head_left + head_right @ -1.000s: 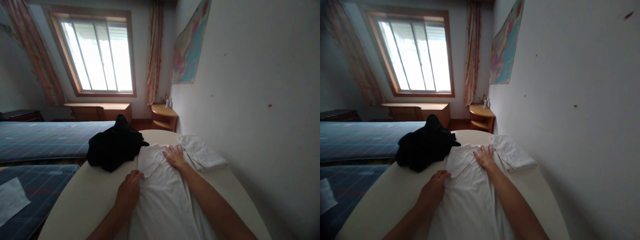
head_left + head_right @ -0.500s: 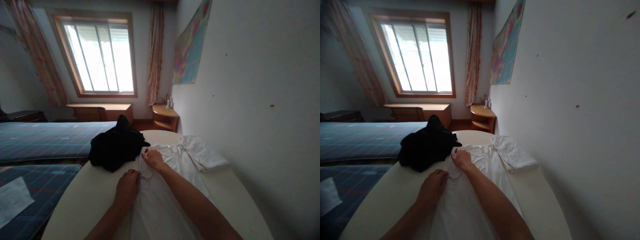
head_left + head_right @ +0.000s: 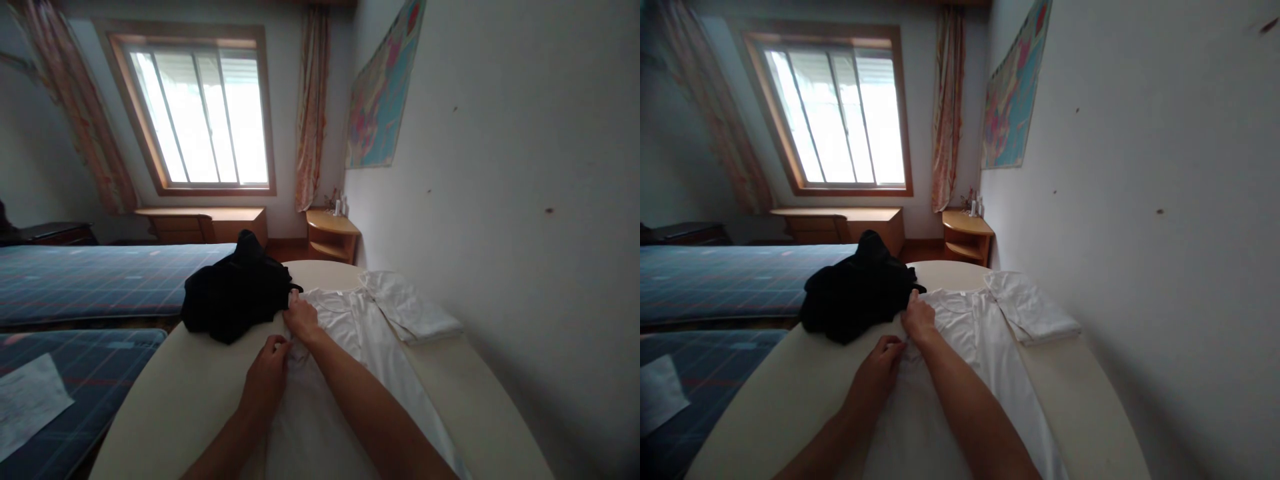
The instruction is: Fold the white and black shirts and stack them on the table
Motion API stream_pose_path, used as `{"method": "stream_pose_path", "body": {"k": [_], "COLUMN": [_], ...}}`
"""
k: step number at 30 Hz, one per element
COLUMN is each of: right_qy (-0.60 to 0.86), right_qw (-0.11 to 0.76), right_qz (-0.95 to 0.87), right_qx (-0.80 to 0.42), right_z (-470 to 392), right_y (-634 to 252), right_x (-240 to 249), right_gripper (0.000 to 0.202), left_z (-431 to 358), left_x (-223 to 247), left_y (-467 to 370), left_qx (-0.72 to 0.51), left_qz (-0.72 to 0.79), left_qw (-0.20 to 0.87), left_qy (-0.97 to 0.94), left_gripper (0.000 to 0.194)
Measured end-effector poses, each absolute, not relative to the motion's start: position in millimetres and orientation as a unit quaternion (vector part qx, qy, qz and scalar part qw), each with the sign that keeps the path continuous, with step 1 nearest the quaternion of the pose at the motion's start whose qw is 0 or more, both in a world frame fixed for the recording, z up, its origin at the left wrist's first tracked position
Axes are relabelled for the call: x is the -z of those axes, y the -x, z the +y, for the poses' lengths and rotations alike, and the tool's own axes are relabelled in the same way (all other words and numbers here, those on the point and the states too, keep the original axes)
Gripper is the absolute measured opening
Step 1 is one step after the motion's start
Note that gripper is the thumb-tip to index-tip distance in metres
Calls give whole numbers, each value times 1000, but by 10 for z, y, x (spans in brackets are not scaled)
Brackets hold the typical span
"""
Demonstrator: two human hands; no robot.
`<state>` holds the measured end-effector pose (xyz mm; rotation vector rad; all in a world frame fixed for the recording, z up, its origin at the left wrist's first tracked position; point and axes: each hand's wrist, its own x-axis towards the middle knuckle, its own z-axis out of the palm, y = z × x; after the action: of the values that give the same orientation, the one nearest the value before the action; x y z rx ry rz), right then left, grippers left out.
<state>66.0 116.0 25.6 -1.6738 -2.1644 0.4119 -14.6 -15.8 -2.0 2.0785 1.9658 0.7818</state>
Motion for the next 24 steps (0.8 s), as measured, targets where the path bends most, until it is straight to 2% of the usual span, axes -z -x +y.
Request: {"method": "stream_pose_path", "body": {"k": [5,9,14,17,24], "right_qy": [566,527,508,507,531], "right_qw": [259,300,340,357,328], "right_qz": [-757,-756,-737,-726,-736], "right_qx": [-200,-247,-288,-297,-264], "right_z": [1278,1425,1508,1504,1511], "right_y": [-884,-1137,-1355,-1483,-1834], "right_x": [-300,-276,-201,-180,-138], "right_gripper": [58,47,38,40,48], "left_z": [-137,-198,-342,-427,-457], "left_x": [93,70,14,0,-34], "left_y": [122,34,-154,-261,-324], "left_qx": [-405,-449,-438,-431,-327], "left_qz": [574,551,501,445,423], "left_qw": [91,130,193,207,184], "left_qy": [-706,-692,-721,-757,-825], "left_gripper": [39,38,30,27,34]}}
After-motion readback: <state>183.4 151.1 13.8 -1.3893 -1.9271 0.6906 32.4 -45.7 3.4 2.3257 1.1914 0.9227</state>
